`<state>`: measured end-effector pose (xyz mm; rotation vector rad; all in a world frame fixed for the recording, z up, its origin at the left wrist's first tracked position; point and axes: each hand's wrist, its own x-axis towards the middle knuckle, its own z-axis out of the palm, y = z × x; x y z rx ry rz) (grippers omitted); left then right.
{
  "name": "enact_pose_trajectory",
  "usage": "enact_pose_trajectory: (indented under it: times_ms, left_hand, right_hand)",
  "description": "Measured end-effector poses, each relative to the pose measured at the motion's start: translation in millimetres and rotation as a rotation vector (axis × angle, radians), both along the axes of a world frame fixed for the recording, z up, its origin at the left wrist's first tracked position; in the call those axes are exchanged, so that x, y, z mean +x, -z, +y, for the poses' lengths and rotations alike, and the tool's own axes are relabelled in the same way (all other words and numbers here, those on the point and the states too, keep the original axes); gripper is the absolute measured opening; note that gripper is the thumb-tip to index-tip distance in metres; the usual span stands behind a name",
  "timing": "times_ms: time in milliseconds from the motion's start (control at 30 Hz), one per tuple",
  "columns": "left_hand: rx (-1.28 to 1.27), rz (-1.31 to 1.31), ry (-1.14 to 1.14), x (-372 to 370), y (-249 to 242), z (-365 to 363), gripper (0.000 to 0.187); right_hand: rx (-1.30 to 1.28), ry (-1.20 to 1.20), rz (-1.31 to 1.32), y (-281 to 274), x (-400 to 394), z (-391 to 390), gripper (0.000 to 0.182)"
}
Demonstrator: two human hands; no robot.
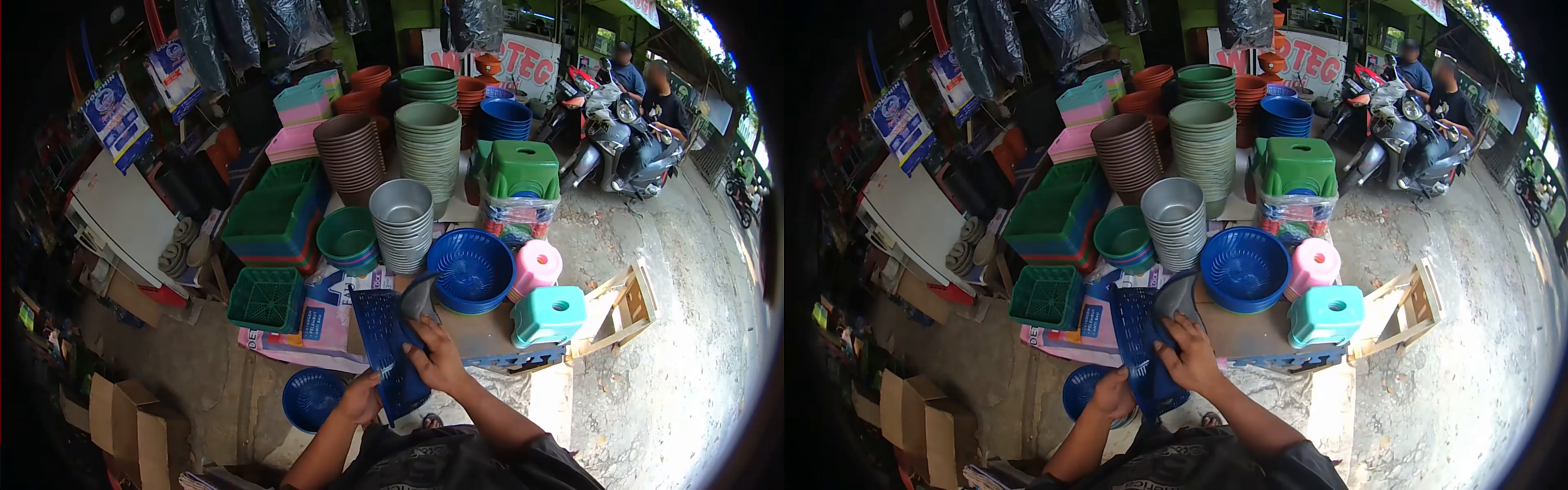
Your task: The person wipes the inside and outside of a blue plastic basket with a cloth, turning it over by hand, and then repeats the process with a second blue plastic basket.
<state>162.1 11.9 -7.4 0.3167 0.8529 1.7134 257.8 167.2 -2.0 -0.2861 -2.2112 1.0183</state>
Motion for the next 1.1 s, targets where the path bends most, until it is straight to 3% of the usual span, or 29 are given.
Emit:
enact_pose_trajectory:
  times_ms: [100,167,233,300,367,433,500,567,633,733,800,833,900,1000,1033,1100]
  left_hand:
    - [-0.029,-0.073,-0.168,-14.9,-12.9,18.6,0.049]
    - [-0.028,-0.003,-0.167,-20.7,-27.9,21.0,0.049]
    - [-0.093,-0.015,-0.053,-23.3,-27.6,10.4,0.05]
    - [-0.094,0.033,-0.084,-11.3,-19.4,3.1,0.051]
    - [0.042,-0.03,0.028,-15.4,-0.7,1.1,0.052]
    - [0.0,-0.036,0.043,-18.4,-3.5,11.4,0.053]
    - [-0.178,0.229,-0.237,-17.2,-30.3,30.9,0.072]
    - [-0.182,0.147,-0.181,-22.5,-25.6,23.1,0.074]
    - [-0.197,0.064,-0.131,-22.9,-18.0,15.2,0.075]
    - [0.072,-0.029,0.126,-18.5,-11.3,8.5,0.068]
    - [0.025,-0.032,0.041,-15.9,-19.9,21.3,0.067]
    - [-0.022,-0.035,-0.047,-17.1,-23.9,27.2,0.066]
    - [-0.021,-0.097,-0.009,-27.0,-26.6,23.6,0.064]
    - [0.003,-0.117,0.012,-24.5,-24.2,15.0,0.06]
    - [0.022,-0.072,0.001,-20.3,-21.4,8.0,0.057]
    - [0.036,-0.097,0.039,-15.1,-11.5,3.4,0.053]
  right_hand:
    - [-0.131,0.043,-0.129,3.5,3.1,-12.4,0.044]
    - [0.324,-0.205,-0.073,-1.5,21.5,-46.3,0.046]
    - [0.326,-0.219,-0.051,-10.5,22.3,-39.0,0.046]
    - [0.299,-0.061,-0.046,-26.5,13.0,-12.9,0.045]
    - [0.145,0.015,0.005,-11.7,-1.6,5.1,0.045]
    - [-0.038,0.11,-0.155,-3.5,-8.0,11.9,0.046]
    - [0.111,0.047,-0.119,-8.9,7.1,-22.9,0.047]
    - [0.293,-0.107,-0.067,-11.6,18.8,-47.3,0.048]
    - [0.292,-0.143,-0.078,-14.3,15.7,-21.6,0.047]
    - [0.107,0.043,-0.055,5.1,-2.6,15.9,0.045]
    - [-0.332,0.035,-0.177,8.1,-10.0,28.0,0.044]
    - [-0.324,0.039,-0.172,8.5,-6.2,16.2,0.044]
    - [0.162,-0.035,0.012,-5.5,10.8,-29.0,0.045]
    - [0.31,-0.16,0.028,-28.1,24.5,-29.1,0.046]
    - [0.303,-0.165,0.027,-24.8,20.6,-19.5,0.046]
    - [0.034,0.016,0.012,-7.7,3.0,8.0,0.045]
